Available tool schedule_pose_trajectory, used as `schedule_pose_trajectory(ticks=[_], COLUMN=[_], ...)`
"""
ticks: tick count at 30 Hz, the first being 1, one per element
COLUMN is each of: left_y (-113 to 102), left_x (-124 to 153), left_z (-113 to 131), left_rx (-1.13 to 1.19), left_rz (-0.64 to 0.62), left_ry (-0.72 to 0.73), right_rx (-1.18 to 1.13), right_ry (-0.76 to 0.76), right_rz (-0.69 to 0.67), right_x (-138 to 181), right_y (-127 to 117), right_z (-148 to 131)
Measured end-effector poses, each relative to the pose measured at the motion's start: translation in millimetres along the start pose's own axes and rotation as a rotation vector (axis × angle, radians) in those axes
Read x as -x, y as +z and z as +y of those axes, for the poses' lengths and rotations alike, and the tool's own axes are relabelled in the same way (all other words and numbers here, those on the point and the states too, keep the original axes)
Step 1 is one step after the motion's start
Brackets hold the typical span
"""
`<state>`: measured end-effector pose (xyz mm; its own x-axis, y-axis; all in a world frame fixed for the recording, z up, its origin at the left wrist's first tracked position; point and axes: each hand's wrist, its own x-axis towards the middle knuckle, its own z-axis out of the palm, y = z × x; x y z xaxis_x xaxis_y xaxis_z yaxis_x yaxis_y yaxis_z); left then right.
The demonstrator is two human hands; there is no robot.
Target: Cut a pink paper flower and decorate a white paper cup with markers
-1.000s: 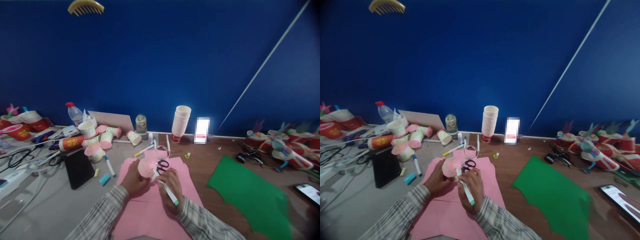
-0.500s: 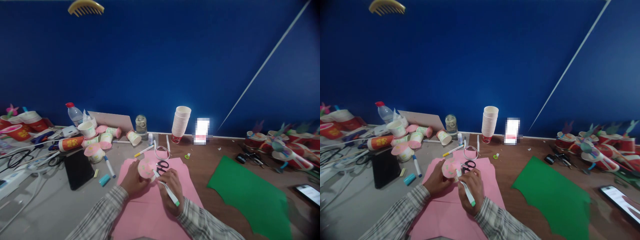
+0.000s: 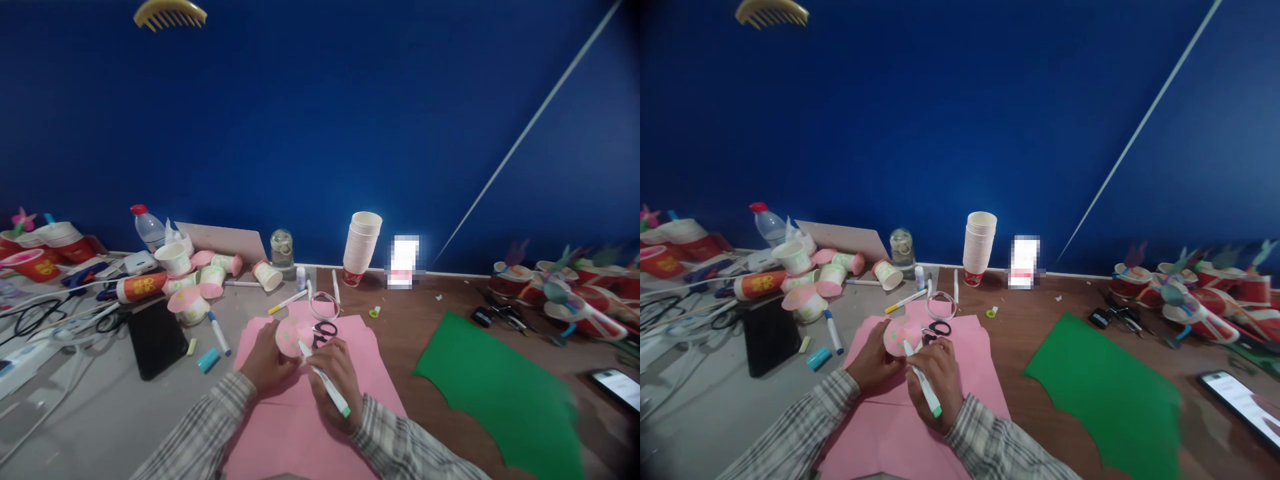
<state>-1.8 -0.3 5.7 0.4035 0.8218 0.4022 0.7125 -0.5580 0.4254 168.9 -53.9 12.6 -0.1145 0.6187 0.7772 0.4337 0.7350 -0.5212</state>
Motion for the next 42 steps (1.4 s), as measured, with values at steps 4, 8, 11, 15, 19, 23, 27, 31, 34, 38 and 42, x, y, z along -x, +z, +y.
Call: schedule_pose_trajectory(ticks=[4,8,11,15,19,23,27,31,34,38,42], left_y=[0.3,-0.5,-0.3,0.3,-0.4,-0.8,0.2,0.6,0.0,0.0,1.3], left_x=[-0.2,-0.3,-0.1,0.1,-0.3,-0.4,0.5,1.0,0.4,-0.1,1.0], left_z=[0.0,2.1,2.0,1.6,2.9,3.1,1.9,1.8,2.2,1.8,0.6], left_rx=[0.006,-0.001,-0.010,-0.007,-0.001,0.015,0.005,-0.010,-0.007,0.011,-0.008], left_rz=[0.001,0.009,0.001,-0.001,0.000,-0.003,-0.004,0.002,0.008,-0.010,0.007], left_ry=[0.014,0.019,0.012,0.007,0.003,-0.005,-0.004,-0.002,-0.003,-0.008,-0.006], right_rx=[0.001,0.022,0.025,0.016,0.007,0.010,0.011,0.028,0.029,0.022,0.030], right_ry=[-0.010,-0.007,-0.002,0.019,0.018,-0.003,0.021,0.015,0.012,0.009,0.015], right_rz=[-0.007,-0.026,-0.013,0.004,0.007,0.013,0.027,0.005,0.018,0.015,0.006], right_x=[0.4,0.2,0.0,-0.7,-1.1,-0.6,-1.5,-2.3,-1.1,0.0,-0.8], right_y=[0.5,0.4,2.2,3.5,2.0,2.9,4.4,2.9,2.9,5.1,5.6], right_z=[1.1,1.8,2.3,2.0,1.2,2.0,2.3,1.7,2.5,4.6,4.7])
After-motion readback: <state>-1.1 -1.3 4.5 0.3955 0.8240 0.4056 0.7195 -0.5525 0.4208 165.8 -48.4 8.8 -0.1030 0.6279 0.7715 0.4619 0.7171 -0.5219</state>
